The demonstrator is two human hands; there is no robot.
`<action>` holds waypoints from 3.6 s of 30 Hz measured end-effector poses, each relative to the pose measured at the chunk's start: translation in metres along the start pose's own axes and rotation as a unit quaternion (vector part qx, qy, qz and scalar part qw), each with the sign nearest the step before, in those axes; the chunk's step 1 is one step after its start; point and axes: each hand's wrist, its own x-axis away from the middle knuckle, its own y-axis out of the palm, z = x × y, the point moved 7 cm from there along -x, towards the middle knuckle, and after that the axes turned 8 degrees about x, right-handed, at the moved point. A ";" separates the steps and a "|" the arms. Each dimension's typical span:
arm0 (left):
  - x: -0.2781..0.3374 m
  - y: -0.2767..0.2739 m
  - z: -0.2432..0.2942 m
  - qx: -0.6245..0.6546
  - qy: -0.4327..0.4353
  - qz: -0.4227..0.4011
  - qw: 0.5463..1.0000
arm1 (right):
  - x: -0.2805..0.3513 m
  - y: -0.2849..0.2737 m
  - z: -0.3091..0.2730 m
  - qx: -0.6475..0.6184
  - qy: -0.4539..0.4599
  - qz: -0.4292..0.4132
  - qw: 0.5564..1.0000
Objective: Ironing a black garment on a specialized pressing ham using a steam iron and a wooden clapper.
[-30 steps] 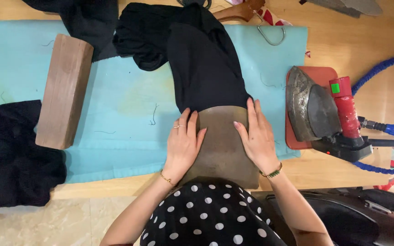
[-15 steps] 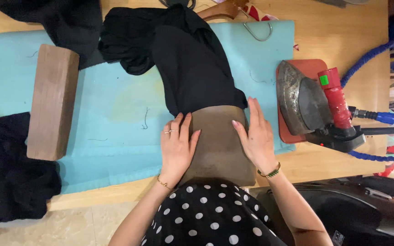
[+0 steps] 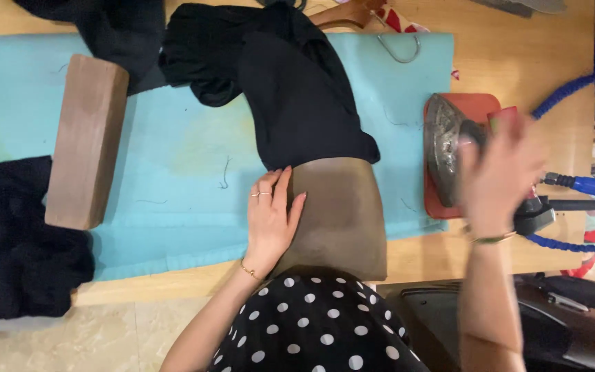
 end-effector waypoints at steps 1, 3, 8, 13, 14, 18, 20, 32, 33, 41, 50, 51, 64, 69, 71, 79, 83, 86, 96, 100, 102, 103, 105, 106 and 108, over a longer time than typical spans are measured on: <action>0.001 0.002 -0.004 0.018 -0.012 0.000 1.000 | -0.014 -0.001 0.022 0.050 0.072 -0.040 0.995; 0.001 0.002 -0.008 0.036 -0.024 0.003 0.999 | -0.031 0.002 0.060 0.097 0.140 -0.078 0.982; -0.002 -0.005 -0.006 0.056 -0.030 0.018 0.998 | -0.035 0.028 0.078 -0.245 0.151 -0.180 0.941; -0.002 -0.005 -0.005 0.052 -0.003 0.018 0.999 | -0.035 -0.035 0.008 -0.141 0.117 -0.189 0.965; -0.003 -0.005 -0.004 0.045 0.002 0.017 0.999 | -0.034 -0.042 -0.005 -0.124 0.106 -0.198 0.967; -0.003 -0.003 -0.005 0.041 0.000 0.008 0.999 | -0.044 -0.065 -0.091 -0.079 -0.085 -0.167 0.979; -0.001 -0.003 -0.007 0.067 -0.002 0.022 0.997 | -0.049 -0.065 -0.144 -0.043 -0.146 -0.222 0.963; 0.010 -0.005 -0.023 0.161 -0.065 0.037 0.984 | -0.052 -0.044 -0.218 0.008 -0.293 -0.122 0.948; 0.011 -0.005 -0.024 0.161 -0.066 0.037 0.984 | -0.049 -0.046 -0.216 0.007 -0.293 -0.123 0.948; 0.003 -0.015 -0.048 0.238 -0.134 0.036 0.961 | -0.043 -0.047 -0.217 0.017 -0.299 -0.116 0.947; 0.001 -0.148 -0.100 -0.059 -0.079 0.198 0.975 | -0.036 -0.046 -0.216 0.034 -0.304 -0.133 0.943; 0.002 -0.164 -0.119 -0.057 -0.078 0.199 0.975 | -0.038 -0.046 -0.217 0.035 -0.304 -0.132 0.943; 0.015 -0.204 -0.235 -0.350 -0.187 0.108 0.912 | -0.024 -0.055 -0.203 0.008 -0.303 -0.134 0.943; 0.018 -0.203 -0.238 -0.372 -0.177 0.105 0.905 | -0.014 -0.080 -0.176 -0.035 -0.285 -0.164 0.944; 0.016 -0.204 -0.236 -0.361 -0.200 0.092 0.906 | -0.008 -0.075 -0.149 -0.039 -0.233 -0.252 0.938; 0.017 -0.199 -0.250 -0.383 -0.164 0.077 0.906 | -0.012 -0.054 -0.014 0.003 -0.017 -0.311 0.950; 0.004 -0.193 -0.257 -0.398 -0.140 0.066 0.904 | -0.035 -0.016 0.037 0.037 0.042 -0.271 0.961; -0.012 -0.193 -0.249 -0.336 -0.191 0.061 0.920 | -0.057 0.022 0.061 0.013 0.041 -0.220 0.975; -0.021 -0.148 -0.124 -0.073 -0.122 0.166 0.976 | -0.075 0.044 0.070 -0.029 0.132 -0.201 0.970; -0.081 -0.076 -0.013 -0.064 -0.002 -0.055 0.996 | -0.077 0.007 0.039 0.048 0.007 -0.053 0.997; -0.096 -0.032 0.023 -0.108 0.062 -0.144 0.982 | -0.073 -0.009 0.021 0.080 -0.024 -0.011 0.996; -0.096 -0.007 0.038 -0.156 0.127 -0.167 0.965 | -0.068 -0.014 0.017 0.050 -0.029 0.002 0.998; -0.092 0.020 0.051 -0.201 0.190 -0.189 0.942 | -0.056 -0.024 0.008 0.019 -0.035 0.013 0.999; -0.091 0.021 0.050 -0.187 0.193 -0.180 0.946 | -0.051 -0.031 0.002 0.014 -0.042 0.027 0.999; -0.095 0.021 0.047 -0.178 0.199 -0.164 0.950 | -0.047 -0.040 -0.010 0.007 -0.052 0.050 0.997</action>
